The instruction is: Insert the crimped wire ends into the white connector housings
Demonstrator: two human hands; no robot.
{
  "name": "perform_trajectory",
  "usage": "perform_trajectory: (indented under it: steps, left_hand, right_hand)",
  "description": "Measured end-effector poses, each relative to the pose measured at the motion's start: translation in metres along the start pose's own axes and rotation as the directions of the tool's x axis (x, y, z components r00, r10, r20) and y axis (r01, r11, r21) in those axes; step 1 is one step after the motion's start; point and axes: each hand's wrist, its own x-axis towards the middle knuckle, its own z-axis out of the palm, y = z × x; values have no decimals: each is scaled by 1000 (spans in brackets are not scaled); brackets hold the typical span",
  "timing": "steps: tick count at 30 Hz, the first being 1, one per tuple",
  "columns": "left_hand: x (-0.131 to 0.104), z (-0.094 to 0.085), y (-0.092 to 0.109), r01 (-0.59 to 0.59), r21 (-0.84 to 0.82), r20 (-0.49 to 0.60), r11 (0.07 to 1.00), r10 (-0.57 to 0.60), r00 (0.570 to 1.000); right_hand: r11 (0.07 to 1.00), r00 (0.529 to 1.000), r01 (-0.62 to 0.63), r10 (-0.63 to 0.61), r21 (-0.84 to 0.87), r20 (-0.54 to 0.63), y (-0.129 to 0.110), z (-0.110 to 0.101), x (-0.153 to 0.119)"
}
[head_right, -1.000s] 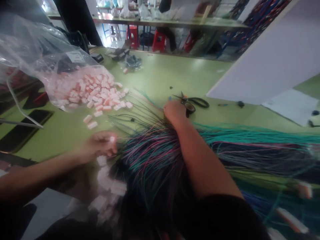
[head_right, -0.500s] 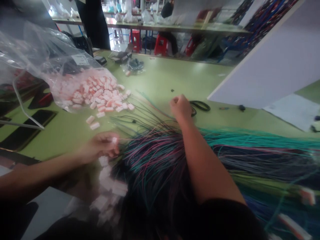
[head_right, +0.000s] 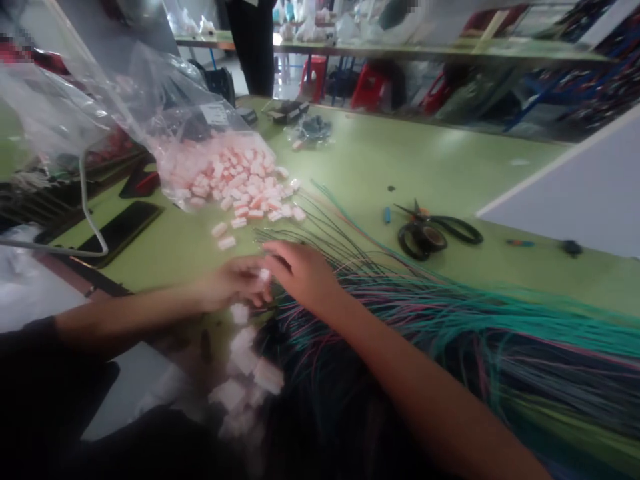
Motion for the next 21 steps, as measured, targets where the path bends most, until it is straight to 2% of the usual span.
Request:
perform_trajectory:
  steps: [6, 10, 14, 21]
  left_hand:
    - [2, -3, -2, -21, -21, 13, 1000, 22, 1000]
    - [3, -6, -4, -34, -28, 8, 999, 34, 999]
    - [3, -7, -4, -39, -36, 0, 999, 39, 999]
    - [4, -7, -4, -63, -51, -4, 997, 63, 998]
  right_hand:
    - [980, 997, -70, 66, 187, 29, 3, -6, 4]
    - [953, 988, -138, 114, 269, 103, 7, -13, 7]
    - [971, 981, -151, 124, 185, 148, 15, -18, 9]
    - [995, 965, -87, 70, 55, 253, 22, -21, 10]
